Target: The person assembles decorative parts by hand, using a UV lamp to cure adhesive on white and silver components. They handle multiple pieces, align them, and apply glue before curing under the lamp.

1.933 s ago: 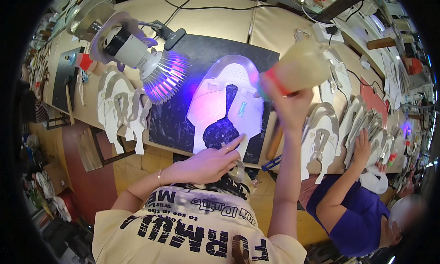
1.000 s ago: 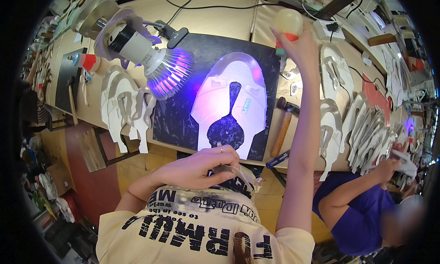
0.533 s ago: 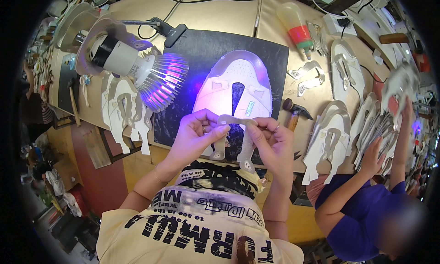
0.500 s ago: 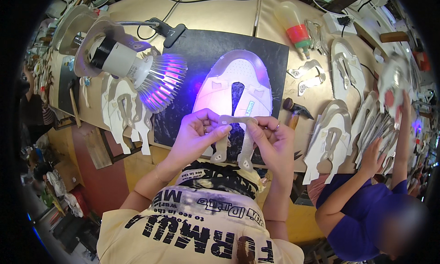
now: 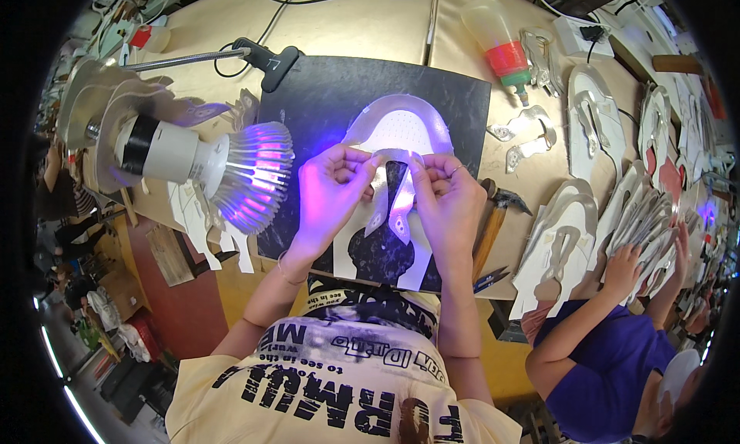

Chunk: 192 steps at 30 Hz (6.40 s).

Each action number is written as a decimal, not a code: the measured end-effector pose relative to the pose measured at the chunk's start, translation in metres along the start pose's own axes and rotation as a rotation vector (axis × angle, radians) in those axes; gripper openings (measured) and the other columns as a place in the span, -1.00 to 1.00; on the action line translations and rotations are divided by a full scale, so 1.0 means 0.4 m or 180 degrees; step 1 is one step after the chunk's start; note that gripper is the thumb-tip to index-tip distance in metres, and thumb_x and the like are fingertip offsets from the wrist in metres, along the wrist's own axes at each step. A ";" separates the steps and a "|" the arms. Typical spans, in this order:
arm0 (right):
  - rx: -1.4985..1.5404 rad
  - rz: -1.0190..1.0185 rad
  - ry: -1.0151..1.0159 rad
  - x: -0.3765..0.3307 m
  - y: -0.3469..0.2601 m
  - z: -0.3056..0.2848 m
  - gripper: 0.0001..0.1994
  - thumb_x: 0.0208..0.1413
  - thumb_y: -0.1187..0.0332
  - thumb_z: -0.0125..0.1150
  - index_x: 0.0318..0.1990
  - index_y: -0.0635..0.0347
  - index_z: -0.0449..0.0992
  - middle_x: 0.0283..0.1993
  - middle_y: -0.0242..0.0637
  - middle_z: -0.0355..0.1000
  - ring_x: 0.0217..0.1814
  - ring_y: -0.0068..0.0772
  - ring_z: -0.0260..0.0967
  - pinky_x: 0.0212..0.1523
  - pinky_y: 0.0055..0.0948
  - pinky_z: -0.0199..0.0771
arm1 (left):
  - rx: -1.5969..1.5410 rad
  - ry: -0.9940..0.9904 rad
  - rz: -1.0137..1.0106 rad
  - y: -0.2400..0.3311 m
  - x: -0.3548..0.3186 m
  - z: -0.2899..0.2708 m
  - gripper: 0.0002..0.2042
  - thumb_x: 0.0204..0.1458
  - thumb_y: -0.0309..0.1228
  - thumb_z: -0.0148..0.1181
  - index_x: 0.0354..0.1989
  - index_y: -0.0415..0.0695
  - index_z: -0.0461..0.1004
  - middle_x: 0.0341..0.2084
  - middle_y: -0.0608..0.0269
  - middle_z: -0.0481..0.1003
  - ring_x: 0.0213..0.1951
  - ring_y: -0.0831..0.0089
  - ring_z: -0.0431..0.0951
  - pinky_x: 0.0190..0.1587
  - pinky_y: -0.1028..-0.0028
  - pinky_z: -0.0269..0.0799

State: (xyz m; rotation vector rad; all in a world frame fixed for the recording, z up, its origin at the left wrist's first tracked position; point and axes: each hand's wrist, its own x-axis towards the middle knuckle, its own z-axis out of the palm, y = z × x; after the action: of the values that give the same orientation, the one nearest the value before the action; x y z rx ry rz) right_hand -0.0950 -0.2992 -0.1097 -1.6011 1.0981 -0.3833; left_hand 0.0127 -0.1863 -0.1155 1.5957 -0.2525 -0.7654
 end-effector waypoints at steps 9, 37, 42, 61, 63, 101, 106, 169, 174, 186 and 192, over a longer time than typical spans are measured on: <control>0.0023 -0.0054 0.0041 0.013 0.006 0.011 -0.79 0.09 0.46 0.36 -0.18 0.32 0.47 -0.54 -0.34 0.48 -0.56 -0.72 0.41 -0.55 -0.70 0.36 | 0.0044 0.0106 -0.0335 0.008 0.020 0.009 -0.84 0.08 -0.48 0.33 -0.35 -0.35 0.53 -0.60 0.27 0.53 -0.61 0.66 0.51 -0.56 0.68 0.41; -0.0699 -0.0355 0.0223 -0.002 -0.006 0.024 -0.81 0.05 0.48 0.37 -0.16 0.19 0.57 -0.48 -0.37 0.36 -0.54 -0.70 0.32 -0.54 -0.62 0.32 | 0.0450 0.0231 -0.0259 0.023 0.027 0.017 -0.83 0.07 -0.47 0.33 -0.44 -0.32 0.51 -0.64 0.32 0.52 -0.61 0.73 0.46 -0.57 0.69 0.35; -0.1876 -0.1473 -0.0005 -0.021 -0.009 0.030 -0.59 0.01 0.57 0.26 0.06 0.01 0.59 -0.30 -0.32 0.19 -0.39 -0.50 0.28 -0.42 -0.54 0.31 | 0.0204 0.0218 -0.0275 0.018 0.024 0.016 -0.82 0.05 -0.46 0.35 -0.45 -0.33 0.51 -0.64 0.31 0.52 -0.61 0.75 0.45 -0.57 0.69 0.34; -0.1939 -0.1139 0.0342 -0.148 0.019 -0.020 -0.76 0.11 0.53 0.16 -0.06 0.15 0.57 -0.11 -0.09 0.35 -0.11 -0.10 0.36 -0.10 -0.26 0.39 | 0.1734 0.0132 0.1165 -0.017 -0.070 -0.043 -0.73 0.00 -0.48 0.31 -0.09 -0.22 0.52 -0.34 0.16 0.58 -0.39 0.41 0.56 -0.25 0.42 0.49; -0.2852 -0.1777 0.0927 -0.169 0.010 -0.010 -0.75 0.14 0.51 0.17 -0.02 0.11 0.57 -0.07 -0.15 0.34 -0.09 -0.17 0.33 -0.11 -0.34 0.38 | 0.1964 0.0203 0.1375 -0.024 -0.067 -0.048 -0.72 0.01 -0.47 0.31 -0.08 -0.19 0.53 -0.35 0.16 0.57 -0.37 0.33 0.57 -0.22 0.36 0.47; -0.3569 -0.2581 -0.0347 -0.034 0.001 0.011 -0.42 -0.02 0.46 0.12 0.26 -0.05 0.38 -0.02 -0.20 0.32 0.08 -0.19 0.30 0.15 -0.22 0.31 | 0.2144 -0.0524 0.1483 -0.030 -0.073 -0.062 -0.50 0.03 -0.72 0.13 0.20 -0.13 0.43 -0.32 0.10 0.41 -0.40 0.27 0.50 -0.34 0.37 0.46; -0.3435 -0.2541 -0.0346 -0.031 0.008 0.014 -0.40 -0.02 0.49 0.12 0.28 -0.03 0.37 -0.01 -0.15 0.31 0.07 -0.11 0.30 0.16 -0.18 0.32 | 0.2328 -0.0560 0.1497 -0.032 -0.069 -0.063 -0.49 0.01 -0.72 0.13 0.19 -0.11 0.44 -0.32 0.09 0.40 -0.38 0.25 0.51 -0.34 0.34 0.45; -0.3612 -0.2661 -0.0726 -0.122 0.038 0.049 -0.51 0.07 0.42 0.09 0.21 -0.11 0.45 0.16 -0.20 0.26 0.30 -0.13 0.16 0.37 0.03 -0.06 | 0.3485 0.0264 0.1287 -0.146 -0.190 -0.120 -0.65 0.10 -0.18 0.22 0.05 0.03 0.54 -0.09 0.14 0.50 -0.06 0.11 0.48 -0.01 0.04 0.31; -0.3695 -0.2698 -0.0814 -0.128 0.032 0.062 -0.59 0.05 0.40 0.11 0.10 -0.08 0.51 0.16 -0.23 0.29 0.30 -0.14 0.16 0.38 0.03 -0.09 | 0.3297 0.0379 0.1653 -0.159 -0.184 -0.120 -0.84 0.00 -0.22 0.26 -0.32 0.00 0.59 -0.35 0.19 0.46 -0.17 0.16 0.37 -0.10 0.16 0.20; -0.3292 -0.2828 -0.1249 -0.111 0.041 0.076 -0.54 0.10 0.39 0.02 0.18 0.32 0.40 0.36 -0.11 0.23 0.46 -0.07 0.10 0.40 -0.04 0.05 | 0.3168 0.0520 0.1618 -0.155 -0.184 -0.122 -0.74 0.02 -0.27 0.26 -0.12 -0.05 0.57 -0.24 0.11 0.47 -0.12 0.14 0.42 -0.02 0.14 0.18; -0.3517 -0.2973 -0.0774 -0.122 0.050 0.092 -0.52 0.11 0.38 0.01 0.22 0.30 0.38 0.35 -0.12 0.23 0.43 -0.14 0.14 0.42 -0.06 0.00 | 0.3452 0.0623 0.1850 -0.148 -0.179 -0.120 -0.78 0.02 -0.26 0.24 -0.19 -0.05 0.55 -0.36 0.12 0.42 -0.24 0.19 0.38 -0.18 0.23 0.19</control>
State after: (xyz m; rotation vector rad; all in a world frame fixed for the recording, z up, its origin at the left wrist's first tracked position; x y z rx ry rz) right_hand -0.1024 -0.2376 -0.1260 -3.0305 0.2344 -0.1385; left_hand -0.0279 -0.0959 -0.1483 2.3984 -1.0607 0.0517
